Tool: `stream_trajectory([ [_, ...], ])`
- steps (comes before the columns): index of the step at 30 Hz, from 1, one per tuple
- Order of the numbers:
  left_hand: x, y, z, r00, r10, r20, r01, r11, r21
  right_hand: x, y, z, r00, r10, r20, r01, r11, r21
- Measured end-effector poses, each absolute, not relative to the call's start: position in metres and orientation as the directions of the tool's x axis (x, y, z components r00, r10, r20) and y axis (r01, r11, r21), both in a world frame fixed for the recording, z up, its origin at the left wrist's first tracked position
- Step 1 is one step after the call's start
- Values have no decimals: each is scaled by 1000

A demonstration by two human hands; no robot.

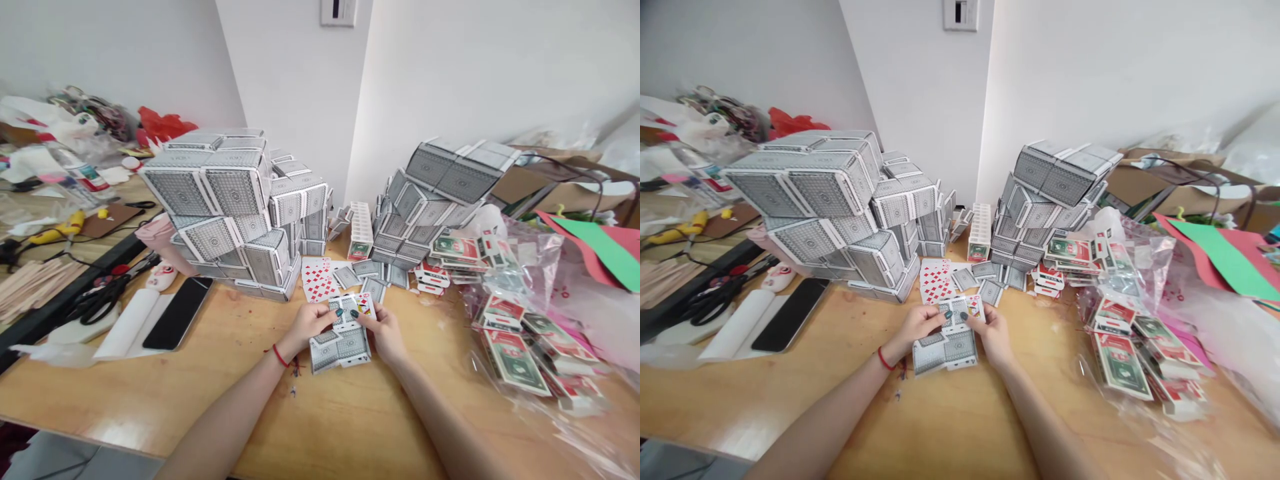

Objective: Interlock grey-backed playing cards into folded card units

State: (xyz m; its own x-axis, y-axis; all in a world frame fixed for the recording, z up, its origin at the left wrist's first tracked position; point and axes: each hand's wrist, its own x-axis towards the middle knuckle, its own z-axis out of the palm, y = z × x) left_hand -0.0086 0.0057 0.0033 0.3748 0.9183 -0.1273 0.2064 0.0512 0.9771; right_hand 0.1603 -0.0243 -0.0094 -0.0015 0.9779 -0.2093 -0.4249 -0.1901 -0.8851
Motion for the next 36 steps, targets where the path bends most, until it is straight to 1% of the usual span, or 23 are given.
stream_trajectory([
  [3,-9,6,5,389,909,-152,250,54,967,162,-23,-9,-10,979,-204,-400,-191,-896],
  [7,-8,6,4,396,896,-203,249,108,962,163,-24,-7,-91,982,-167,-354,-188,-916],
  [9,-7,6,3,405,893,-193,263,88,961,163,-23,-6,-114,980,-162,-335,-191,-923],
  [11,-7,7,1,409,896,-172,297,47,954,163,-22,-7,-92,980,-175,-337,-196,-921],
  [14,-8,9,-4,378,915,-145,353,3,936,165,-19,-8,-64,974,-217,-444,-223,-868],
  [17,-10,9,-6,371,919,-130,352,-10,936,166,-17,-5,-168,953,-253,-557,-303,-773],
  [20,-12,8,-3,423,899,-112,297,-20,955,165,-19,-3,-297,917,-267,-547,-392,-740],
  [24,-11,5,4,466,881,-87,248,-36,968,161,-23,-4,-365,878,-310,-503,-466,-728],
  [27,-10,4,6,483,873,-74,241,-51,969,161,-24,-7,-361,868,-341,-489,-487,-723],
  [31,-11,5,3,510,856,-80,244,-55,968,162,-22,-8,-298,877,-377,-483,-479,-733],
  [36,-12,5,0,516,848,-119,275,-33,961,161,-21,-6,-251,906,-341,-411,-418,-810],
])
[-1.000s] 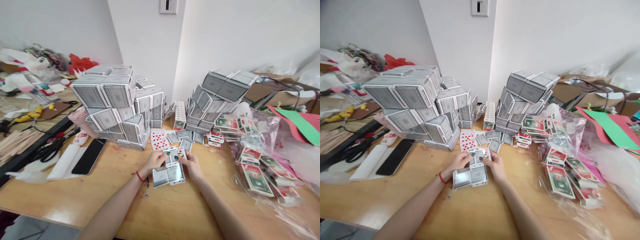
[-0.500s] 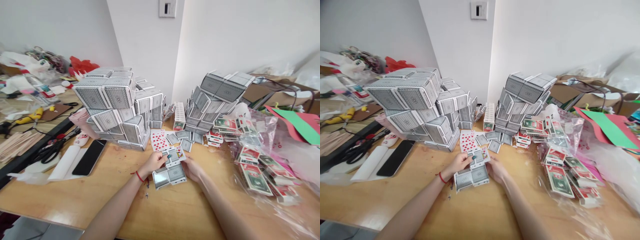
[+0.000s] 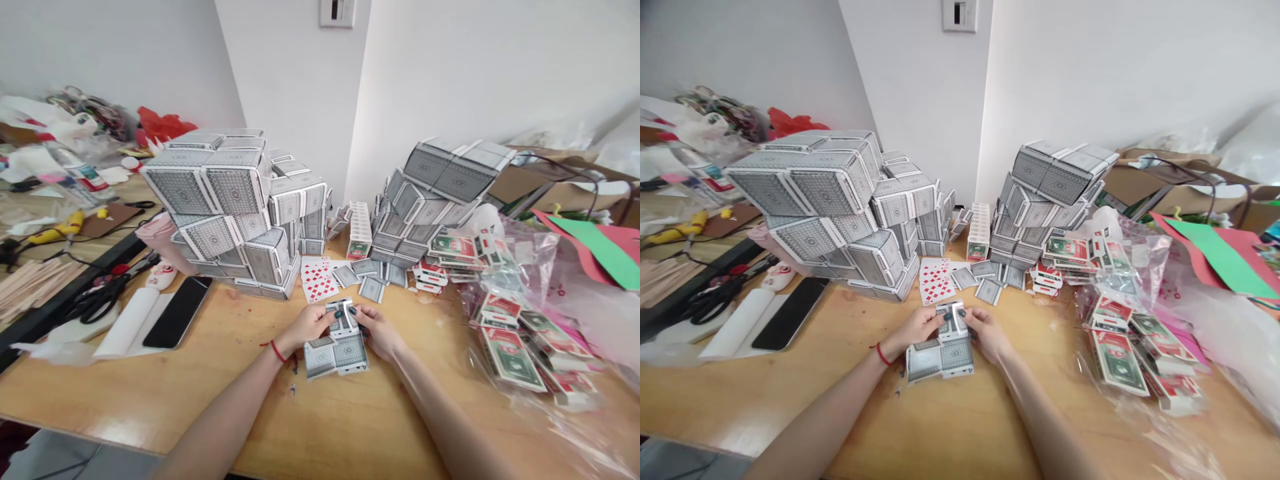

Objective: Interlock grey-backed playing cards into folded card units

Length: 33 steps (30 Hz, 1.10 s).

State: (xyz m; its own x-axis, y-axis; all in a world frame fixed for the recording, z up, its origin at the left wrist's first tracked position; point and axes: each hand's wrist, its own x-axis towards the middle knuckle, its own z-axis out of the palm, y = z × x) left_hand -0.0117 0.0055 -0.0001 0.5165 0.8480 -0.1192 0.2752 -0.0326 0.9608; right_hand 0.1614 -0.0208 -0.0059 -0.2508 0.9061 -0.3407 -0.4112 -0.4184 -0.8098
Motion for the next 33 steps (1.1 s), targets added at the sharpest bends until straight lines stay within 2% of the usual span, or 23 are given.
stream_trajectory([
  [7,-11,4,3,529,835,-154,266,10,964,157,-23,-6,-147,970,-195,-226,-225,-948],
  [11,-11,3,4,574,805,-149,255,-2,967,154,-25,0,-136,983,-126,-152,-147,-977],
  [16,-12,4,3,598,789,-142,209,18,978,155,-22,6,-283,945,-165,-157,-216,-964],
  [20,-11,7,3,590,790,-167,200,58,978,157,-20,4,-303,926,-226,-220,-298,-929],
  [25,-9,12,2,584,788,-195,122,152,981,157,-20,1,-256,956,-142,-157,-186,-970],
  [28,-9,14,-1,552,824,-124,88,90,992,162,-19,2,-344,926,-153,-79,-191,-978],
  [30,-9,15,-2,524,847,-91,118,34,992,165,-19,2,-434,881,-189,-43,-229,-972],
  [33,-9,15,-3,509,857,-74,179,-21,984,168,-18,2,-462,865,-197,-8,-226,-974],
])
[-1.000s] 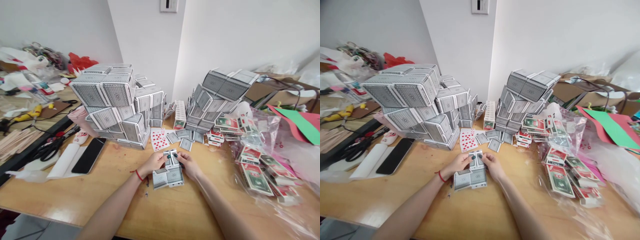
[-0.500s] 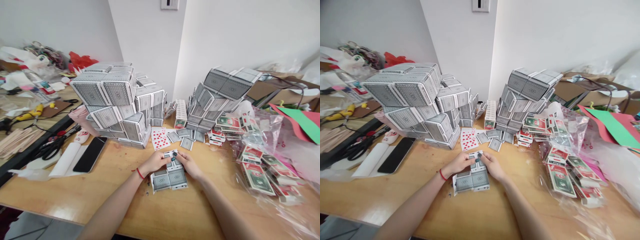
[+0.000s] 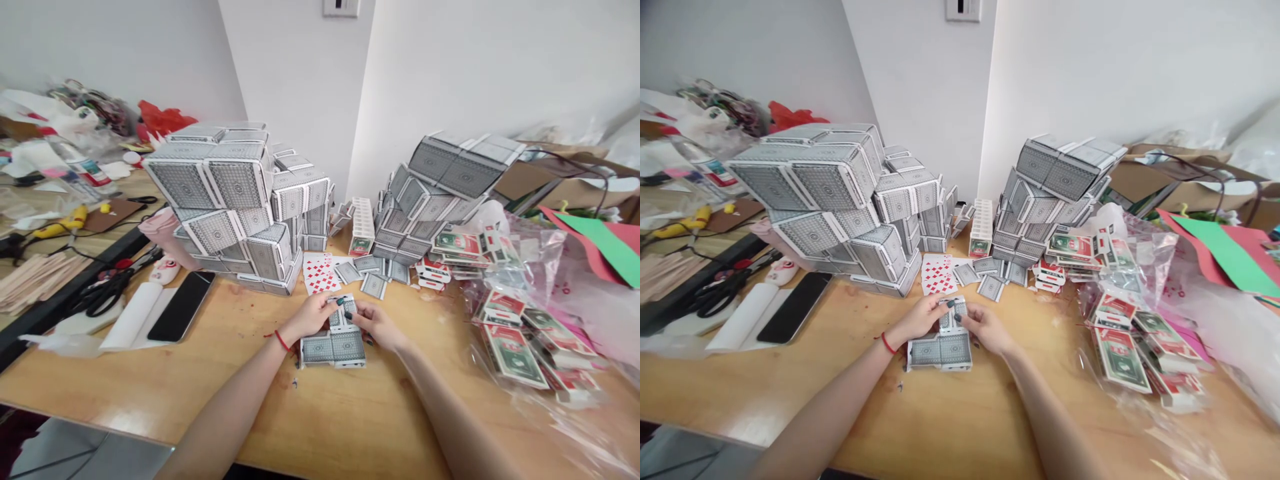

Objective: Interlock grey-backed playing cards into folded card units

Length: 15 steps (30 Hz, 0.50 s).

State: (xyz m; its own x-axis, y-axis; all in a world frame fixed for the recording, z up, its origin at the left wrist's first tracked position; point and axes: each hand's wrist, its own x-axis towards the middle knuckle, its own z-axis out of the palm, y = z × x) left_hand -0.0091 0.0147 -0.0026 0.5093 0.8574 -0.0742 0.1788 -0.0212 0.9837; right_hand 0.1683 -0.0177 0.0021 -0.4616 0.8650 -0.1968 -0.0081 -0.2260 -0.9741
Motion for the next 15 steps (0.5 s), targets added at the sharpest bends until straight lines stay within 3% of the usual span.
stream_trajectory([
  [8,-8,14,-5,466,883,-61,301,-94,949,164,-19,11,-486,858,-164,-15,-196,-980],
  [11,-7,14,-5,460,885,-72,264,-58,963,161,-20,10,-441,887,-133,-36,-166,-985],
  [15,-11,15,1,574,807,-137,134,73,988,156,-21,3,-355,932,-69,-90,-107,-990],
])
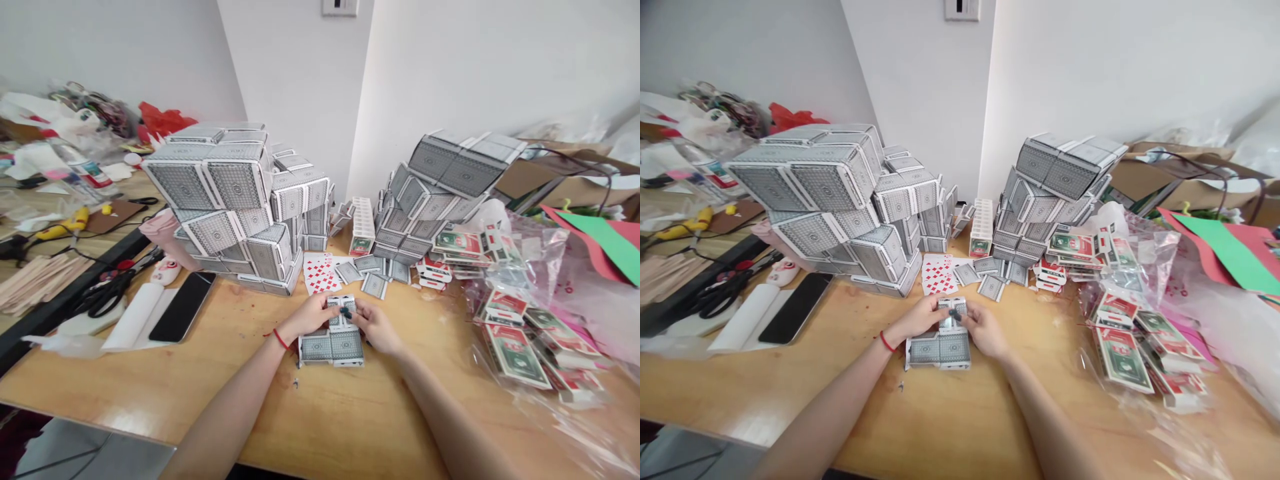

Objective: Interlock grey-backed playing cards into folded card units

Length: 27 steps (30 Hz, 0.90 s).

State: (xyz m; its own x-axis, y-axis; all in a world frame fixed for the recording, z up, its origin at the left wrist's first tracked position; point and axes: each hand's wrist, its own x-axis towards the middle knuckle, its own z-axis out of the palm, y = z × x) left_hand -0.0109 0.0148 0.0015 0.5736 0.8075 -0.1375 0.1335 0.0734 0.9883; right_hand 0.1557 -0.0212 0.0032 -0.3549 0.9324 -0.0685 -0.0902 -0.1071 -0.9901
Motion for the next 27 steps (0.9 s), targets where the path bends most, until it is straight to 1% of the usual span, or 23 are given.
stream_trajectory([
  [2,-13,15,5,640,753,-153,81,132,988,154,-21,-2,-317,947,-47,-106,-85,-991],
  [5,-15,15,7,664,729,-167,64,167,984,153,-20,-8,-268,962,-52,-71,-74,-995],
  [7,-15,14,6,633,744,-213,120,178,977,152,-19,-9,-250,967,-59,-59,-76,-995],
  [9,-14,14,5,582,771,-261,207,170,963,152,-19,-7,-247,966,-71,-87,-95,-992],
  [11,-13,13,5,528,805,-270,277,138,951,152,-19,-4,-246,964,-100,-126,-134,-983],
  [13,-12,12,6,498,830,-250,292,111,950,152,-19,-3,-241,957,-161,-129,-196,-972],
  [15,-12,12,5,476,845,-243,273,120,954,153,-18,-5,-216,951,-221,-111,-249,-962],
  [17,-11,13,3,443,866,-231,243,133,961,154,-18,-9,-138,962,-237,-99,-252,-963],
  [19,-10,14,-2,383,902,-200,197,131,972,156,-17,-11,-13,980,-198,-93,-199,-976],
  [21,-9,15,-7,310,932,-187,135,151,979,158,-18,-10,57,992,-116,-87,-110,-990],
  [22,-8,16,-9,273,941,-202,101,181,978,160,-19,-8,51,997,-65,-82,-61,-995],
  [24,-7,16,-12,212,950,-230,22,231,973,161,-20,-4,-29,999,17,-65,15,-998],
  [25,-6,16,-11,196,952,-233,-15,241,970,162,-21,-3,-77,996,34,-47,30,-998],
  [27,-5,15,-8,197,957,-214,-61,230,971,161,-21,-3,-132,991,18,-10,17,-1000],
])
